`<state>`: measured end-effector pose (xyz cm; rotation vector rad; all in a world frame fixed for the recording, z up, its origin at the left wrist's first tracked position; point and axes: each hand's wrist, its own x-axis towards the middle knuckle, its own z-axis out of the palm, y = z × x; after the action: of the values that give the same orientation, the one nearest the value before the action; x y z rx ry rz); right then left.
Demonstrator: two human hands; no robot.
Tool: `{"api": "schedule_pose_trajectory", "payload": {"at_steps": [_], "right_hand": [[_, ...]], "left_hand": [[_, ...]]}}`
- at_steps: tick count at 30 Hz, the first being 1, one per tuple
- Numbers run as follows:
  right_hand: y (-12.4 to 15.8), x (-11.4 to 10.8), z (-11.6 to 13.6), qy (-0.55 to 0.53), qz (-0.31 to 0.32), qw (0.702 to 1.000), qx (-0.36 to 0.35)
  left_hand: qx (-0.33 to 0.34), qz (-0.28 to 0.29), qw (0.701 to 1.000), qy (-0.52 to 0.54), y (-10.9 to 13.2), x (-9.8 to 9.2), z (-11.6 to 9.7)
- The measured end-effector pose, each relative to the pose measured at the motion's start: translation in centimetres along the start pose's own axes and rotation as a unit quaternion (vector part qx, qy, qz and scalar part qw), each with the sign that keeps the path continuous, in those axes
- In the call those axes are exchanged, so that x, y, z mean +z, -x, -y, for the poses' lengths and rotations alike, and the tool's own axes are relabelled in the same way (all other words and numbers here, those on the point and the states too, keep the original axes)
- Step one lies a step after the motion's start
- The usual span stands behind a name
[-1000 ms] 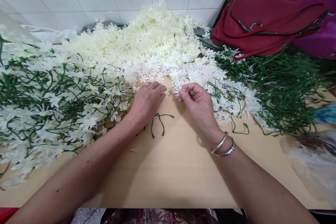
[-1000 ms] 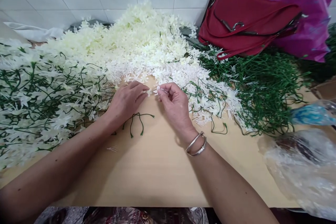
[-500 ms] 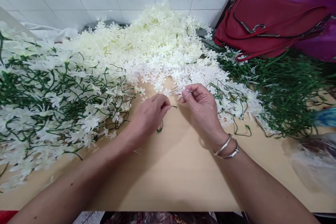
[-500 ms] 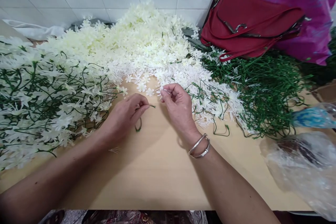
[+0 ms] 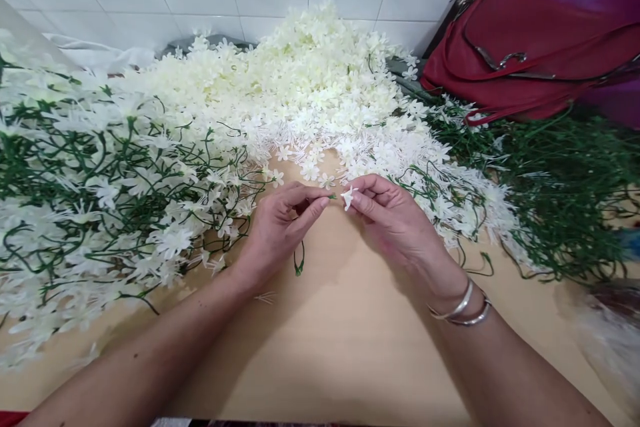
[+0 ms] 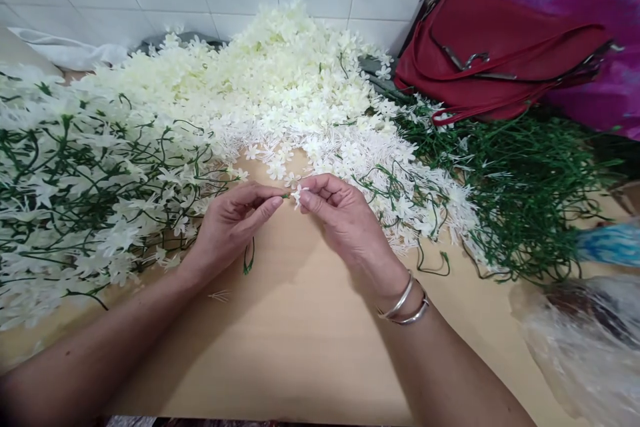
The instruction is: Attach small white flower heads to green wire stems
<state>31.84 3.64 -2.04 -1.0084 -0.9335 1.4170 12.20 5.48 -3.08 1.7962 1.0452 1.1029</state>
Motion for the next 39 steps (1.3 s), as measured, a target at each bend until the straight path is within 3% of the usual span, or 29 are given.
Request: {"api": "schedule_pose_trajectory", "payload": {"at_steps": [8, 18, 27, 39], "right_hand": [[0.1, 0.3, -0.1, 0.016, 0.008, 1.0, 0.025], [0.1, 0.3, -1.4, 0.111, -0.013, 0.994, -0.016], [0.1, 0.4, -1.2, 0.163, 0.012, 0.986, -0.024], [0.0, 0.0, -0.9, 0.144, -0.005, 0.989, -0.027]], "left_hand": [[0.042, 0.009, 0.998, -0.048, 0.1, -0.3, -0.5], [-0.052, 0.042, 0.998, 0.021, 0.5, 0.4, 0.4], [-0.023, 0.028, 0.998, -0.059, 0.6, 0.6, 0.5], [-0.1, 0.093, 0.977, 0.161, -0.3, 0.2, 1.4]]}}
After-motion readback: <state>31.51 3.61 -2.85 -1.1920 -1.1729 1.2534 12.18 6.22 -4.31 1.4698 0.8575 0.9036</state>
